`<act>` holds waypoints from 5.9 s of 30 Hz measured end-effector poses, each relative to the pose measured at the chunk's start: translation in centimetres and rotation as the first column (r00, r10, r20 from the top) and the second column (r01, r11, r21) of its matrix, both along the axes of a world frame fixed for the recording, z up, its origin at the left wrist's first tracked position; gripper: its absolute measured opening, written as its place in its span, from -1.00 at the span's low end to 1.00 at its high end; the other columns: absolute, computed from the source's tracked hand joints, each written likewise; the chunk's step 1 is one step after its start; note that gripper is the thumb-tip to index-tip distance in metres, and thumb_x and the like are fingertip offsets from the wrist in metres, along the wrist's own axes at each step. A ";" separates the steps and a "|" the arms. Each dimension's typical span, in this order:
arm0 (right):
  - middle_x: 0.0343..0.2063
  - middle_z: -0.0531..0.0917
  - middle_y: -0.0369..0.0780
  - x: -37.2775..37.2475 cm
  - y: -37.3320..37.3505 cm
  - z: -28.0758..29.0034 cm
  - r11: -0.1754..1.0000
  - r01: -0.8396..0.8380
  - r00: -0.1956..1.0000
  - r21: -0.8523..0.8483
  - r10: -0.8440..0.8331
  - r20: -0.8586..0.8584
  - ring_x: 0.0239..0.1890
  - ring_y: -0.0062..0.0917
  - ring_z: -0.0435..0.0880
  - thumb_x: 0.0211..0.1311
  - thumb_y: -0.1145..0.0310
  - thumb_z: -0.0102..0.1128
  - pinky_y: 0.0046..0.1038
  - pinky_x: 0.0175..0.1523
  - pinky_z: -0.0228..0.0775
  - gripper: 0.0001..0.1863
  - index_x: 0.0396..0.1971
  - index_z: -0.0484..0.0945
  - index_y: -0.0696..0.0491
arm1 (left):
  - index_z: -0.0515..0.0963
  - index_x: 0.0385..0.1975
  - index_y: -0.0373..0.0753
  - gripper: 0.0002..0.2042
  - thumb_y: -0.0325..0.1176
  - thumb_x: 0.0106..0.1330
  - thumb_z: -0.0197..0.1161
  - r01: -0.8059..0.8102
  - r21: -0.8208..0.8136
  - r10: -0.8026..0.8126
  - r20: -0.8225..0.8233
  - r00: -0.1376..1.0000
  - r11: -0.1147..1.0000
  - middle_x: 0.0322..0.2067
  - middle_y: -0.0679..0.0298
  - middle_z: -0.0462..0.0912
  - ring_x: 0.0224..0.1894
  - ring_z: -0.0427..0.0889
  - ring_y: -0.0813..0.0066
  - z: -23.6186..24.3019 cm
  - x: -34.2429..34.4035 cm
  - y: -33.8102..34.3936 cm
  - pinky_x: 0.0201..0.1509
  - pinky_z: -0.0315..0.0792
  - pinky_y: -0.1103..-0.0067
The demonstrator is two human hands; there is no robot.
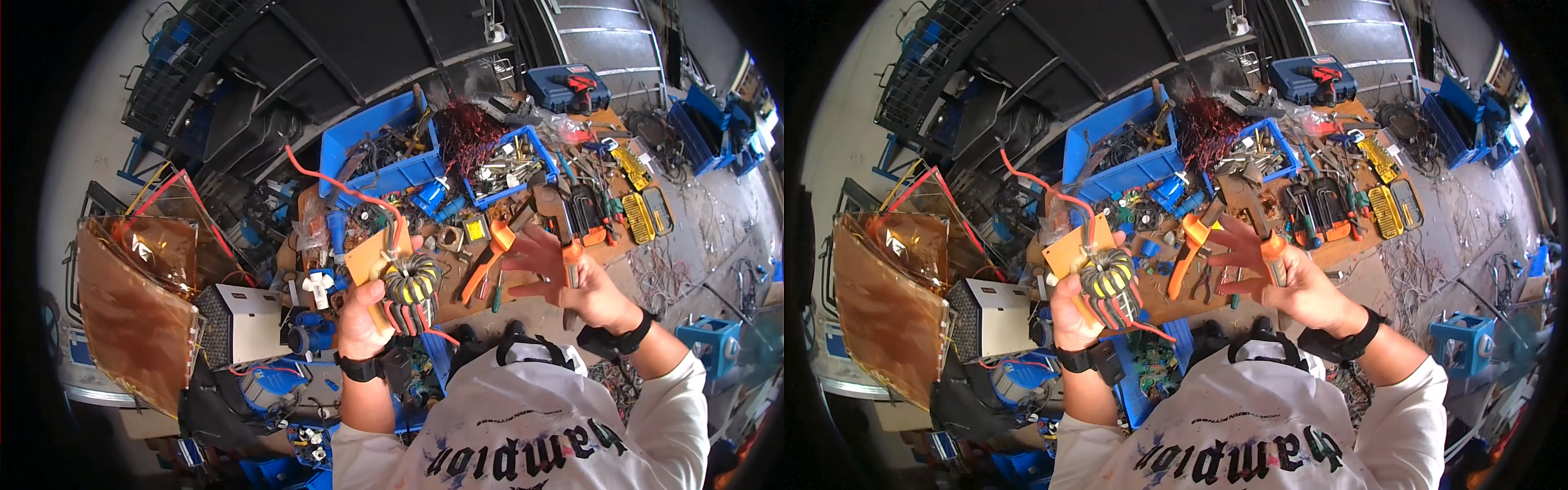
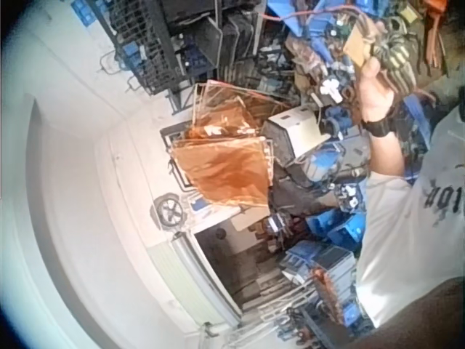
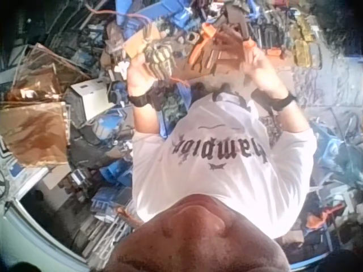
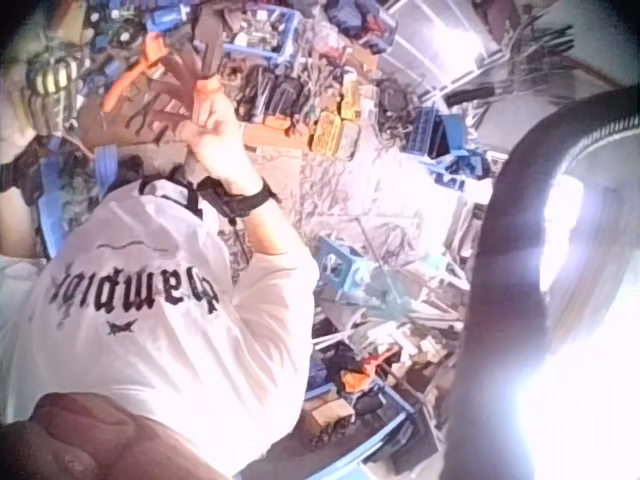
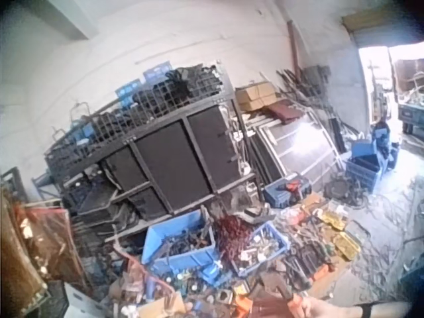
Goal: The person uses a screwdriver to loosen a terminal on a small electrical component with a toroidal coil. They then use pliers to strip the insulation from the ends of the attached red and black wires. The person continues to adjust the wire connections and the component throughout the clip.
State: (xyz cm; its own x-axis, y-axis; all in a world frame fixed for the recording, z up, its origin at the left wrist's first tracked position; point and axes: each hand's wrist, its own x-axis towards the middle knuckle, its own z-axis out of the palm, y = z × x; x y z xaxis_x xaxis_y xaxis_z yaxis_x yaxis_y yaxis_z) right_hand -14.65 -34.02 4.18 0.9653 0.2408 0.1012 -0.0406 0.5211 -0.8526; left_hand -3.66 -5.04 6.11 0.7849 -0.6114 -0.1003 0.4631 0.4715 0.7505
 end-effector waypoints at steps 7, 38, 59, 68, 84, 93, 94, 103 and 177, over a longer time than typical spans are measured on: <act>0.36 0.22 -0.07 1.1 1.4 1.9 0.970 -0.052 0.999 0.236 0.049 0.020 0.37 -0.17 0.26 -0.09 0.54 0.08 0.08 0.39 0.06 0.02 0.47 -0.11 -0.13 | 0.08 0.39 -0.28 -0.12 -0.18 0.06 0.37 0.058 -0.102 -0.066 -0.077 0.995 0.993 0.27 -0.02 0.32 0.10 0.54 0.18 0.4 0.2 -0.8 0.08 0.55 0.24; 0.23 0.37 -0.02 5.0 13.1 5.0 0.976 0.090 0.996 0.200 -0.092 -0.002 0.25 -0.16 0.43 0.08 0.67 -0.05 -0.04 0.31 0.29 -0.13 0.42 0.00 -0.20 | 0.14 0.35 -0.33 -0.26 -0.21 0.20 0.29 0.056 -0.112 -0.054 0.018 0.998 0.992 0.24 0.06 0.37 0.15 0.50 0.29 1.6 2.4 8.3 0.17 0.47 0.40; -0.04 0.56 -0.21 4.5 18.0 11.5 0.842 -0.357 0.899 -0.404 0.193 -0.392 0.00 -0.60 0.53 0.21 0.55 0.15 -0.48 0.12 0.39 -0.48 0.20 0.31 0.16 | 0.35 0.23 -0.39 -0.38 -0.33 0.16 0.36 0.156 0.334 -0.264 0.309 0.914 0.930 0.01 0.23 0.56 -0.01 0.55 0.54 5.5 7.2 15.8 0.11 0.42 0.58; -0.29 0.62 -0.25 5.4 17.0 11.6 0.734 -0.501 0.842 -0.458 0.291 -0.455 -0.24 -0.61 0.63 0.16 0.39 0.15 -0.55 -0.15 0.52 -0.53 0.09 0.38 0.15 | 0.32 0.24 -0.39 -0.31 -0.46 0.06 0.44 0.115 0.423 -0.292 0.383 0.876 0.899 -0.03 0.28 0.52 -0.02 0.51 0.58 6.3 7.2 15.2 0.10 0.39 0.61; -0.33 0.62 -0.18 5.0 16.9 14.9 0.725 -0.553 0.767 -0.411 0.250 -0.590 -0.28 -0.52 0.68 0.20 0.43 0.06 -0.49 -0.26 0.67 -0.67 -0.05 0.40 0.22 | 0.32 0.23 -0.42 -0.28 -0.42 0.03 0.47 0.036 0.457 -0.275 0.470 0.839 0.889 -0.02 0.24 0.55 -0.09 0.55 0.58 6.1 6.4 14.1 0.00 0.43 0.64; 0.00 0.57 -0.02 5.2 16.5 15.6 0.636 -0.669 0.662 -0.384 0.276 -0.697 -0.08 -0.39 0.66 0.30 0.46 -0.02 -0.40 -0.05 0.66 -0.45 0.28 0.16 0.19 | 0.32 0.24 -0.41 -0.29 -0.42 0.04 0.47 0.039 0.457 -0.281 0.475 0.834 0.889 -0.05 0.27 0.57 -0.11 0.54 0.60 6.1 6.1 13.8 -0.01 0.43 0.65; -0.11 0.59 -0.04 5.0 16.6 15.6 0.665 -0.631 0.693 -0.400 0.250 -0.677 -0.15 -0.41 0.67 0.23 0.46 0.02 -0.42 -0.12 0.67 -0.53 0.13 0.24 0.24 | 0.32 0.24 -0.41 -0.29 -0.42 0.04 0.47 0.035 0.453 -0.277 0.481 0.832 0.891 -0.05 0.27 0.57 -0.11 0.54 0.61 6.0 6.1 13.8 0.00 0.43 0.65; -0.33 0.64 -0.08 4.1 17.0 15.8 0.728 -0.537 0.746 -0.426 0.173 -0.644 -0.32 -0.42 0.72 0.09 0.46 0.11 -0.43 -0.26 0.71 -0.67 -0.19 0.41 0.37 | 0.32 0.24 -0.41 -0.28 -0.42 0.03 0.46 -0.025 0.445 -0.239 0.527 0.815 0.895 -0.02 0.27 0.56 -0.10 0.53 0.60 5.8 5.7 13.9 0.03 0.41 0.63; -0.56 0.59 -0.26 5.3 18.3 15.5 0.634 -0.507 0.817 -0.585 0.136 -0.560 -0.51 -0.59 0.64 0.18 0.38 0.16 -0.52 -0.41 0.51 -0.70 -0.15 0.36 0.16 | 0.28 0.26 -0.45 -0.31 -0.50 0.09 0.42 -0.055 0.369 -0.138 0.478 0.867 0.928 0.08 0.20 0.52 0.02 0.53 0.55 2.6 5.1 13.1 0.13 0.39 0.60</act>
State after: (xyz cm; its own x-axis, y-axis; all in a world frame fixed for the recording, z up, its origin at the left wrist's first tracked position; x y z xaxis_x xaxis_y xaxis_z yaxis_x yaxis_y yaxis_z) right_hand -9.39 -15.73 19.66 0.6945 0.3614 -0.6221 -0.5319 -0.3244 -0.7822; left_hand 1.39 8.02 8.74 0.7641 -0.6413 0.0700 0.0044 0.1136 0.9935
